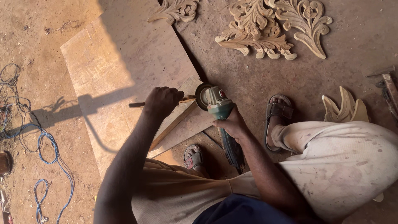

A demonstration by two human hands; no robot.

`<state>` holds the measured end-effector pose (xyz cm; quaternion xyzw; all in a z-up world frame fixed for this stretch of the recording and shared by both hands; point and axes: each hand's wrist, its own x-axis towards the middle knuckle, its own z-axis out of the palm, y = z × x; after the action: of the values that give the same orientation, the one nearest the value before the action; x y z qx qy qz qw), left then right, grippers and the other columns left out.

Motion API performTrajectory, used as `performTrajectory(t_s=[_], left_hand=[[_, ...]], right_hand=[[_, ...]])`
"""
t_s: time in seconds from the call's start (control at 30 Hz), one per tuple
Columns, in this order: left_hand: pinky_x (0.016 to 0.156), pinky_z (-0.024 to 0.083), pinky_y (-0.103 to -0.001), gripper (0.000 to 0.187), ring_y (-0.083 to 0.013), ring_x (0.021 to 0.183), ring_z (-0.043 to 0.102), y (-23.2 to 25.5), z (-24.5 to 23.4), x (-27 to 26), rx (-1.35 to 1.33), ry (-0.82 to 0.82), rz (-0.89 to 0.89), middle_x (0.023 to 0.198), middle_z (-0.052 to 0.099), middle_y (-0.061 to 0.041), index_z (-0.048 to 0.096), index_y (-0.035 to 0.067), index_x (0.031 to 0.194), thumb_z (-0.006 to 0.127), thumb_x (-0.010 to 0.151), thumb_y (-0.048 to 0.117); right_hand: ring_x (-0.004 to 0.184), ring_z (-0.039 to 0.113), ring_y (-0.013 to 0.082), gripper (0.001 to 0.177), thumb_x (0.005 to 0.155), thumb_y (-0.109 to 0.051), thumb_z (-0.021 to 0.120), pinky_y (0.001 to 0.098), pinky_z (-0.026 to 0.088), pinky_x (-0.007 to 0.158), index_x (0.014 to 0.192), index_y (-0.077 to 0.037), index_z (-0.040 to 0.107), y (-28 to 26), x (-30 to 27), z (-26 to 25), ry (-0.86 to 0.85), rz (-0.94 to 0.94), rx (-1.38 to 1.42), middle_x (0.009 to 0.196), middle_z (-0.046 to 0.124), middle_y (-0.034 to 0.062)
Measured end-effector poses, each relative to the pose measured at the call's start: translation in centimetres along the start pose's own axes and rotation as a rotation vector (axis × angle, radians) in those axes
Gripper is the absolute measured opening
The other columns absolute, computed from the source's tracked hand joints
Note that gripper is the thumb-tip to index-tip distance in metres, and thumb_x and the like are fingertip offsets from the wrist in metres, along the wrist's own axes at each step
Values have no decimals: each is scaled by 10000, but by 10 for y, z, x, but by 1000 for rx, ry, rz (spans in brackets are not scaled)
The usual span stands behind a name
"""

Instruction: The person uses an angle grinder to carve and smooth the edges of a decorative wooden piece. They hold the wood with one hand and guide the tool along the contours, occasionally repositioning the piece to access different areas.

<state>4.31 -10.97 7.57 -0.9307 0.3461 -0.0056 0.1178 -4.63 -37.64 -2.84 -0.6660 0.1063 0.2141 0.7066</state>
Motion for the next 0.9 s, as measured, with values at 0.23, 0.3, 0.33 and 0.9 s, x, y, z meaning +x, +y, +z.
performTrajectory(t_s=[0.23, 0.3, 0.33, 0.9], left_hand=[[547, 560, -322, 46, -163, 656, 703, -1, 7, 1, -45, 61, 5, 771, 708, -11, 693, 166, 915, 688, 930, 209], [546, 560, -314, 51, -156, 650, 700, 0, 7, 2, -41, 46, 4, 769, 709, -8, 693, 164, 915, 687, 937, 210], [545, 559, -310, 54, -153, 649, 698, 1, 7, 3, -34, 39, 0, 763, 706, -6, 693, 165, 914, 686, 945, 209], [579, 586, -328, 26, -179, 696, 724, 16, 22, 15, 37, 59, 7, 764, 708, -12, 699, 173, 887, 682, 904, 164]], right_hand=[[1074, 647, 233, 832, 624, -94, 815, 425, 591, 922, 1358, -23, 430, 12, 7, 0, 6, -5, -28, 1152, 609, 130], [1078, 653, 230, 857, 622, -106, 823, 420, 602, 904, 1371, -27, 415, 14, 10, -3, 26, 16, -13, 1157, 605, 127], [1067, 655, 232, 883, 619, -106, 826, 417, 609, 892, 1379, -25, 384, 14, 10, -4, 42, 13, -8, 1154, 601, 130], [1150, 660, 287, 929, 697, -133, 834, 401, 590, 917, 1440, 16, 296, 2, -5, 17, 134, -84, -214, 1278, 602, 207]])
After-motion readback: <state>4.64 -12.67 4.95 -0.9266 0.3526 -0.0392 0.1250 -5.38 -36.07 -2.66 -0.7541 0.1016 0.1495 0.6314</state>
